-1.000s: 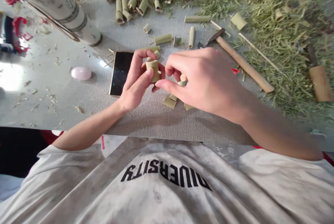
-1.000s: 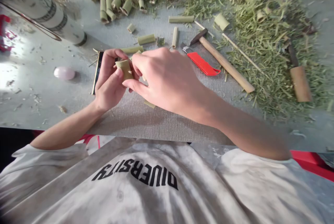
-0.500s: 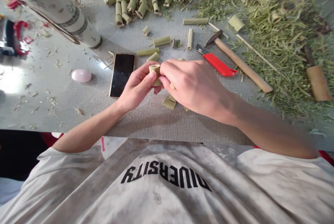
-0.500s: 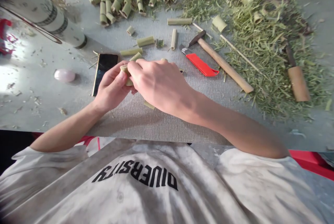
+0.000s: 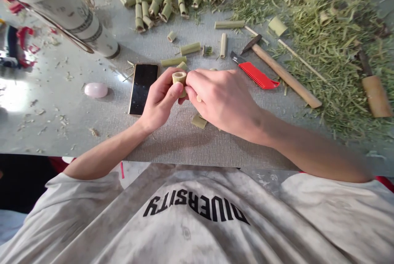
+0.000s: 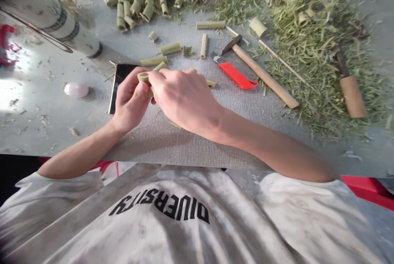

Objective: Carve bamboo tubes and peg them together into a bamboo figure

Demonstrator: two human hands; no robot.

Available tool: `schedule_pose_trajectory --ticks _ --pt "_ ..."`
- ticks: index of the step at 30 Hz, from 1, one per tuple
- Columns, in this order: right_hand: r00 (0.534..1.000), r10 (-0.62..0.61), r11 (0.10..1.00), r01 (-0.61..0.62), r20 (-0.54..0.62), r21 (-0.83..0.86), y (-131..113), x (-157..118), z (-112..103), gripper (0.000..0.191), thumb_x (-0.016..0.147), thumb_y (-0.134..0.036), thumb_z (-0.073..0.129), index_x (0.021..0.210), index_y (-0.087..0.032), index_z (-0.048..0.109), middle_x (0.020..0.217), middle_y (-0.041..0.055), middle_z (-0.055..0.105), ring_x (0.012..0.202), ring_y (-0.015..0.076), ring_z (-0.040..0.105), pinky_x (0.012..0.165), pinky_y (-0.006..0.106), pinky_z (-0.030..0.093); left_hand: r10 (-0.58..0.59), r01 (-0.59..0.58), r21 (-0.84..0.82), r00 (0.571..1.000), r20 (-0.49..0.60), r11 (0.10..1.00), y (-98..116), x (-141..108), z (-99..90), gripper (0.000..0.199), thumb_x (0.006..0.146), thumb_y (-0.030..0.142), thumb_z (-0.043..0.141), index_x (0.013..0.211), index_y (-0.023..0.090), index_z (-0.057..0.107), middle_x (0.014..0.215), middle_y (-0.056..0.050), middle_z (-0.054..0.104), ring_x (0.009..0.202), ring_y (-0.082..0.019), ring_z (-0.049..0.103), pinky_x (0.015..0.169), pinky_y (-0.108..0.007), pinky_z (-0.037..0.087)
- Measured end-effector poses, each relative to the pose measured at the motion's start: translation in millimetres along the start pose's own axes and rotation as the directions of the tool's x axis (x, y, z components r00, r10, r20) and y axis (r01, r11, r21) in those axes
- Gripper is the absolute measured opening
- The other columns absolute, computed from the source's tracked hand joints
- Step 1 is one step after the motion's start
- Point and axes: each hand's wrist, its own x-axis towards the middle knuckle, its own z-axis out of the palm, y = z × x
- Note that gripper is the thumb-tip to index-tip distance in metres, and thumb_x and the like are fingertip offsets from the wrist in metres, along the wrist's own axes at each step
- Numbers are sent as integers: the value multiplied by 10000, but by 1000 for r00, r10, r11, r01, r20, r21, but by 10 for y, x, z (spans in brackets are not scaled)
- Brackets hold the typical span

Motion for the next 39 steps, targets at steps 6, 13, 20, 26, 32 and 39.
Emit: schedule_pose_trajectory --ticks 6,13,20,26,32,39 --pt "999 -3 1000 4 -38 20 -42 -18 99 355 1196 -184 363 1238 -102 706 1034 100 759 883 220 724 727 339 427 6 -6 5 1000 -11 1000 5 -10 24 405 1130 634 661 1114 240 758 830 -1 551 641 -97 528 571 -224 482" --pt "999 -9 1000 9 52 7 -12 33 -118 367 1206 -239 378 1186 -154 734 933 63 723 833 227 690 741 356 442 -108 112 -86 993 50 990 152 71 7 448 1075 666 721 998 228 777 700 17 442 566 -103 392 505 -246 383" --pt "1000 1 1000 0 28 -27 -21 20 -17 340 1180 -187 393 1193 -126 727 1033 110 767 870 226 699 721 338 415 -79 76 -61 996 -48 995 99 -18 108 425 1105 663 672 1063 244 728 762 20 436 604 -120 355 553 -277 374" --pt "999 -21 1000 21 -24 -8 -56 -36 69 332 1175 -154 366 1178 -114 696 1010 96 740 830 197 676 716 332 383 24 -6 196 996 -92 981 92 -122 82 456 1132 681 609 1186 241 717 854 -9 521 734 -166 495 656 -320 411" --pt "998 -46 997 43 35 62 -32 -28 -154 346 1200 -231 376 1177 -156 713 940 46 688 820 190 658 728 331 409 -71 71 1 997 37 997 64 -81 3 493 1116 714 582 1135 247 740 737 -10 474 606 -163 471 579 -334 434" --pt "997 -76 996 75 -22 -41 -54 -36 -85 402 1205 -206 323 1272 -148 715 1012 75 722 921 208 688 756 339 431 -17 15 -26 998 -53 1000 74 -102 14 406 1124 648 619 1237 278 743 819 -34 572 687 -180 583 581 -318 479"
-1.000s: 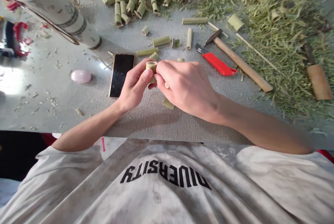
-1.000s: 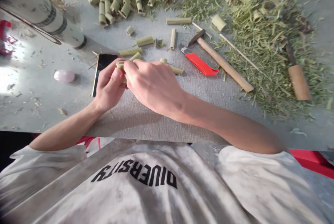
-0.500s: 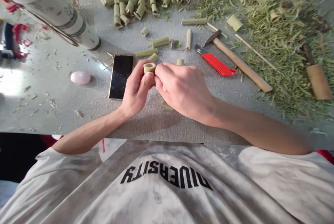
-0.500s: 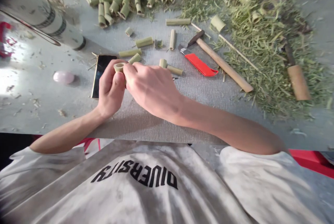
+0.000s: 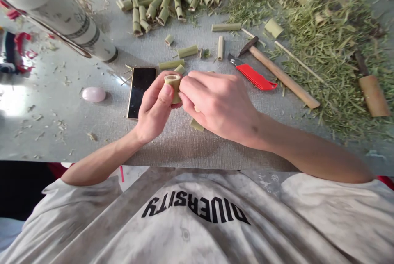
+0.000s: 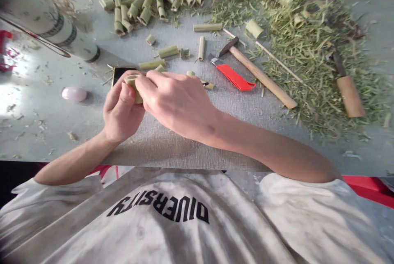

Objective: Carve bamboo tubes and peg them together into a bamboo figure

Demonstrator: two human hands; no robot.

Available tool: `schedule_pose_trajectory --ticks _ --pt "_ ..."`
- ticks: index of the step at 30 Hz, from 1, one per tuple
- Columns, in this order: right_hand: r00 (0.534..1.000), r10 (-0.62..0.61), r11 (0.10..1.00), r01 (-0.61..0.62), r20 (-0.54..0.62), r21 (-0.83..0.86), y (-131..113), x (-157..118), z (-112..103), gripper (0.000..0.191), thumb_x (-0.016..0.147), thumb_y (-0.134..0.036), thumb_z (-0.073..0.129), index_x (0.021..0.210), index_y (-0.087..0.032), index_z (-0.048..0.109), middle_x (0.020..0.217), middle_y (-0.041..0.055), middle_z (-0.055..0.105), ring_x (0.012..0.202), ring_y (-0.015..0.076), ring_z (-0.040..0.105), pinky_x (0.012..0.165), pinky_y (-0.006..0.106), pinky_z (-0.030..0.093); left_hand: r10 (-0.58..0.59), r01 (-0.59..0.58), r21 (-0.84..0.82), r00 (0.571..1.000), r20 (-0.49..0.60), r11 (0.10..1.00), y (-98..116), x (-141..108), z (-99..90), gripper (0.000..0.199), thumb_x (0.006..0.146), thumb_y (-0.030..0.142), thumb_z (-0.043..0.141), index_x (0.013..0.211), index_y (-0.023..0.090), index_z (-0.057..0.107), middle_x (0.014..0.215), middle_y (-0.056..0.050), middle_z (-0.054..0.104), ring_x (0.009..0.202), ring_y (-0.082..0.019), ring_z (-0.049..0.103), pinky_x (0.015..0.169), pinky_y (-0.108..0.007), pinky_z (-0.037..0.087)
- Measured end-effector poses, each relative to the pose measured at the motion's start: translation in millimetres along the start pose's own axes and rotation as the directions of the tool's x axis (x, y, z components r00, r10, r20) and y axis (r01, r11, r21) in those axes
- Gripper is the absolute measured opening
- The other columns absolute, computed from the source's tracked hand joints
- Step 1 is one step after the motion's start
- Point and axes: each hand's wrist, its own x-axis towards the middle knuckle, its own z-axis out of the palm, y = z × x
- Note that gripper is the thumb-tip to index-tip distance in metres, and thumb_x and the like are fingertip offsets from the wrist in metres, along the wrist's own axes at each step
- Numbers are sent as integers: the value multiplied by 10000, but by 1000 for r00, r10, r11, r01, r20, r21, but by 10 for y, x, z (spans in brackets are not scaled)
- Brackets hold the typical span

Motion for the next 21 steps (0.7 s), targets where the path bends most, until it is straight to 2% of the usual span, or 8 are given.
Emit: schedule_pose_trajectory --ticks 3,6,9,13,17,21 --pt "1000 8 1000 -8 -12 -12 -60 -23 32 414 1201 -173 306 1337 -141 696 1051 85 735 975 204 714 773 313 445 14 -14 36 1000 -6 999 -12 -53 -28 460 1121 694 606 1287 277 706 902 -51 649 869 -234 691 673 -349 527" --pt "1000 8 1000 -9 14 10 -101 -12 -10 402 1198 -172 316 1343 -139 690 1065 87 735 982 205 724 790 309 456 32 -26 165 999 -38 986 7 -102 -47 506 1128 712 580 1314 254 684 985 -75 697 1008 -271 706 759 -383 532" --pt "999 16 999 -18 49 40 -72 18 -75 368 1194 -191 347 1290 -141 699 1023 75 716 929 204 716 786 314 452 87 -67 262 994 -65 963 29 -105 -21 487 1167 673 520 1293 233 689 922 -53 656 873 -232 664 722 -374 480" --pt "999 -4 995 0 37 105 33 35 -90 327 1188 -202 376 1207 -160 699 961 47 690 841 186 668 763 318 438 94 -92 123 995 -12 988 1 -31 22 444 1165 646 543 1207 243 726 764 0 499 621 -156 499 602 -334 408" --pt "999 -39 997 41 -26 69 53 25 4 377 1199 -222 333 1196 -153 704 976 60 698 865 195 659 758 337 428 62 -61 49 998 -10 997 -20 33 13 427 1136 671 571 1221 290 744 757 -6 491 626 -168 531 597 -322 464" --pt "999 -9 1000 9 -52 -7 -32 -3 92 422 1202 -172 281 1262 -145 697 1028 81 716 953 198 686 782 327 445 78 -68 155 995 -59 986 53 -2 17 395 1157 631 565 1217 282 740 791 -12 551 670 -172 548 633 -334 478"
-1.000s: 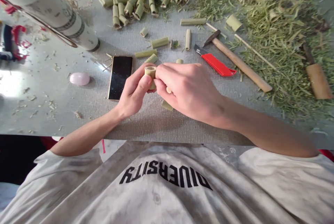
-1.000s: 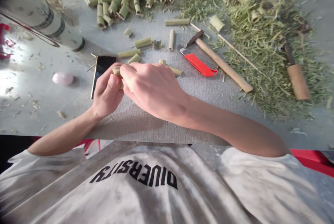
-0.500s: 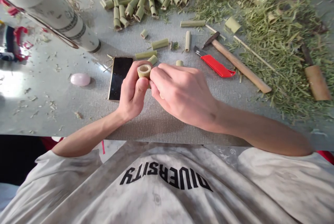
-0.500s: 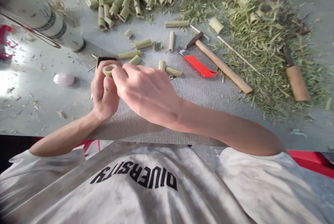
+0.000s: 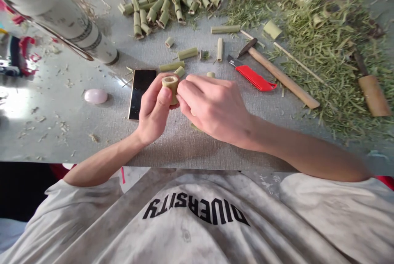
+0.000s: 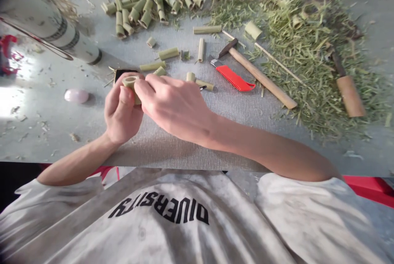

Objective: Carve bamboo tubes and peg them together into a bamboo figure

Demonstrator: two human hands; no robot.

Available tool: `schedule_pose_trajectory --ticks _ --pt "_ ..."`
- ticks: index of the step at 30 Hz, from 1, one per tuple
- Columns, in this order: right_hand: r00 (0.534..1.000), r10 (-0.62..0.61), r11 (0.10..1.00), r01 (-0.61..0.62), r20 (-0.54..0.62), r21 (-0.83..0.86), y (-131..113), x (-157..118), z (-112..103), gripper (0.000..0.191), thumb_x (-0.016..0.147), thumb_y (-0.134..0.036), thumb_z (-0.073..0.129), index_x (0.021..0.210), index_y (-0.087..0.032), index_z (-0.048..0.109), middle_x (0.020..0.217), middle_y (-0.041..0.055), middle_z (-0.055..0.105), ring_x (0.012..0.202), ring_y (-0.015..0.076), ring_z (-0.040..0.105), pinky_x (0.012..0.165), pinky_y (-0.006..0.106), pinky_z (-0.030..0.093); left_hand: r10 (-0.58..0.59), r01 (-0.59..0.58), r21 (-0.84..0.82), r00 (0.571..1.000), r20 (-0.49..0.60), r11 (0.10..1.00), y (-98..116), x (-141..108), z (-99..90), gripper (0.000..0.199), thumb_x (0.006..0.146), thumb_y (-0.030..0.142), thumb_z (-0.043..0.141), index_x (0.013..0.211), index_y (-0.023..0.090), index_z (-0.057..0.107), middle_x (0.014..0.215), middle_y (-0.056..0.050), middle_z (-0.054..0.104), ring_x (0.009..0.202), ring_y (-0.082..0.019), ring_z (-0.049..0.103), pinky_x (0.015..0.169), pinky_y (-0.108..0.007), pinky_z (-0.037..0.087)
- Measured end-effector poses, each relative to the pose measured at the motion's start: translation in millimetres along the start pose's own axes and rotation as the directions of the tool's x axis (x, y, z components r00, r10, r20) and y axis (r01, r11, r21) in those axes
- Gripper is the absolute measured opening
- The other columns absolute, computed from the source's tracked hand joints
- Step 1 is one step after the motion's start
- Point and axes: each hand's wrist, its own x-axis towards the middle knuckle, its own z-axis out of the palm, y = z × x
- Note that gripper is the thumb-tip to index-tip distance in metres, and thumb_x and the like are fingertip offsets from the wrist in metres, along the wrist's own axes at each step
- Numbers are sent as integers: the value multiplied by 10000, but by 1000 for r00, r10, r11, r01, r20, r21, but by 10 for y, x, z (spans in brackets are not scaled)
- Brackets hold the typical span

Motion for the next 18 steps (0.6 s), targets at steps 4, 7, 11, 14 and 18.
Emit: schedule_pose_trajectory --ticks 4,7,11,14,18 --pt "1000 -15 1000 14 28 12 -38 -34 -48 415 1199 -168 284 1268 -148 692 1020 73 704 944 194 689 763 324 429 54 -48 215 998 -21 976 149 -82 -16 408 1163 614 579 1234 254 756 957 -48 672 759 -186 581 700 -370 470" --pt "998 -26 998 23 58 52 -1 -34 -155 404 1197 -205 302 1247 -153 700 954 49 670 867 190 663 723 331 393 70 -68 232 998 0 970 192 -108 -24 385 1172 595 569 1258 266 749 952 -43 684 749 -186 594 698 -378 476" --pt "990 -58 996 48 129 78 60 13 -253 406 1190 -208 326 1259 -154 722 919 31 645 829 189 635 717 342 385 65 -66 31 997 48 997 117 -48 15 404 1177 614 533 1225 263 727 800 -13 556 662 -165 562 629 -345 479" --pt "991 -55 998 49 123 44 62 34 -218 419 1185 -183 314 1229 -158 729 958 43 662 887 188 656 764 339 408 69 -68 -38 997 34 997 62 2 45 420 1145 672 551 1209 292 717 767 -6 496 672 -179 558 630 -332 475" --pt "999 -45 998 46 -25 45 22 -25 -94 413 1178 -167 305 1164 -150 717 935 40 655 848 163 638 740 321 374 73 -75 97 997 25 993 88 -27 -20 413 1167 632 538 1244 269 719 857 -35 597 756 -199 592 689 -360 488"
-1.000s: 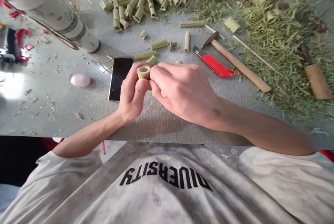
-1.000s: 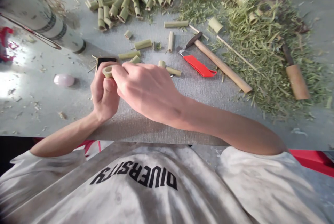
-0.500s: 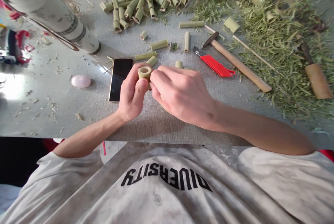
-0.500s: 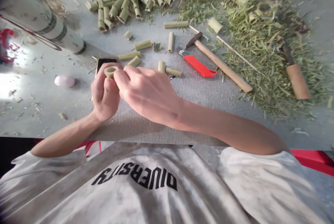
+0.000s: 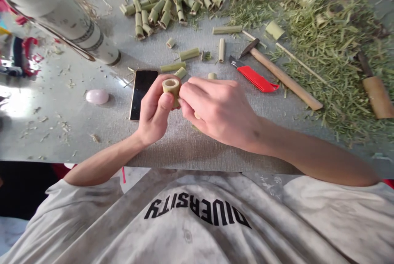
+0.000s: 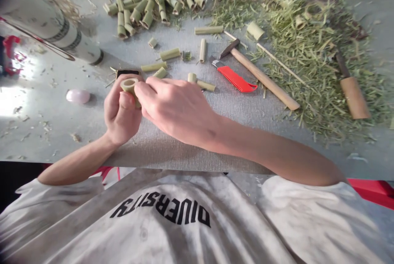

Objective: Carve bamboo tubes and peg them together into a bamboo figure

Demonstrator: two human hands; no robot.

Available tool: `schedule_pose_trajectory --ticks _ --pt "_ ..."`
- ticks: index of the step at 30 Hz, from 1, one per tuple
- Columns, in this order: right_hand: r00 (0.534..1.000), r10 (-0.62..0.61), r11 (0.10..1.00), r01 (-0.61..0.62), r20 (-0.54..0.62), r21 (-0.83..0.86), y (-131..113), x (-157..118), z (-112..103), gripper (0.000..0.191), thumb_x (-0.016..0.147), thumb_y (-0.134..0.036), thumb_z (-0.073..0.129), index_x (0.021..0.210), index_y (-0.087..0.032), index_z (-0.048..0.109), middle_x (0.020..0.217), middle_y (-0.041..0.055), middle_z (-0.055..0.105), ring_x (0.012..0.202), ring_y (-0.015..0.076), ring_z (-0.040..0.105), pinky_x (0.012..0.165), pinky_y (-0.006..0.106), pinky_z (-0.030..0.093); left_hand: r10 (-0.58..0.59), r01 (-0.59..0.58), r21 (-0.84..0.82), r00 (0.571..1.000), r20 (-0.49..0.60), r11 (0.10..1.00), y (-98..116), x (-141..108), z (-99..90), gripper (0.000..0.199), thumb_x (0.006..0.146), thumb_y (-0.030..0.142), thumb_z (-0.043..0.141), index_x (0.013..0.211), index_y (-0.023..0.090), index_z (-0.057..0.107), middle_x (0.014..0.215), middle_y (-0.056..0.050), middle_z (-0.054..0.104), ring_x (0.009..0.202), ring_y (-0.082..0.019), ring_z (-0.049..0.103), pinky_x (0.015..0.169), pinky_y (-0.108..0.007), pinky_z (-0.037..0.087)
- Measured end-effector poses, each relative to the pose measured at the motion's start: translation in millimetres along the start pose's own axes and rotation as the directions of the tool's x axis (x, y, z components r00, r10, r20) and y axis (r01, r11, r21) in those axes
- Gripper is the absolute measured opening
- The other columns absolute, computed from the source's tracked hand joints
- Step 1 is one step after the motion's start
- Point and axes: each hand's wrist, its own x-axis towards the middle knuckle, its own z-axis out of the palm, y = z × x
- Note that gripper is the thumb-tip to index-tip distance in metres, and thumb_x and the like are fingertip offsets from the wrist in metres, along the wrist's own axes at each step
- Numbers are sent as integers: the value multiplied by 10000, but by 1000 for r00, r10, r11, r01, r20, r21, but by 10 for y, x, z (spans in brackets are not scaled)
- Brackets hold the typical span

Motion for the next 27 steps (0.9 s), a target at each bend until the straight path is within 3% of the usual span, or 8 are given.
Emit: schedule_pose_trajectory --ticks 3,5,9,12,14,20,23,27 --pt "999 1 995 4 -46 95 -15 -60 19 367 1168 -180 344 1072 -147 696 836 8 589 707 139 532 683 325 316 109 -115 211 993 41 971 45 -41 -90 349 1171 544 589 1292 253 738 1043 -71 702 820 -193 642 711 -364 506" --pt "999 -2 987 10 -50 161 -1 -76 -21 325 1158 -198 395 993 -157 673 788 -10 543 657 130 453 659 327 293 138 -154 238 987 83 959 65 -37 -113 338 1156 544 619 1301 265 743 1060 -75 725 826 -197 673 708 -358 526" --pt "999 -29 973 24 19 229 80 -47 -145 295 1144 -175 436 915 -183 621 782 -7 528 701 145 443 672 333 314 -35 48 -71 983 182 996 85 59 -41 425 1148 642 582 1137 251 750 802 -29 608 617 -153 556 549 -301 471" --pt "996 -56 964 34 74 265 140 -8 -187 259 1142 -157 463 931 -188 611 830 6 584 738 148 476 702 327 348 -141 219 -289 953 268 932 93 132 20 429 1145 617 609 1013 231 742 727 -2 509 555 -121 464 513 -267 434" --pt "994 -57 963 30 94 266 151 11 -171 241 1144 -157 482 955 -180 628 850 11 613 739 144 492 704 323 347 -152 227 -302 956 253 926 82 147 25 420 1143 603 622 1009 225 747 730 1 502 563 -118 456 522 -262 428" --pt "997 58 997 -60 58 45 47 35 -60 313 1190 -236 483 1023 -137 728 848 42 665 732 168 582 669 350 211 -1 3 -30 997 79 1000 -3 56 -38 366 1148 562 620 1206 231 765 855 -38 616 682 -168 541 614 -329 448" --pt "992 94 996 -94 81 1 13 38 -48 346 1214 -290 500 1045 -127 755 870 60 707 745 179 624 664 351 186 5 -4 -23 998 63 1000 -5 23 -30 335 1153 536 611 1251 249 753 848 -35 605 668 -178 537 592 -335 460" --pt "992 92 995 -94 88 18 18 23 -34 273 1186 -211 553 1033 -123 761 900 63 739 750 166 622 662 346 192 -28 30 -19 996 81 999 19 26 -11 362 1156 570 601 1236 250 752 894 -38 631 670 -161 552 587 -308 496"
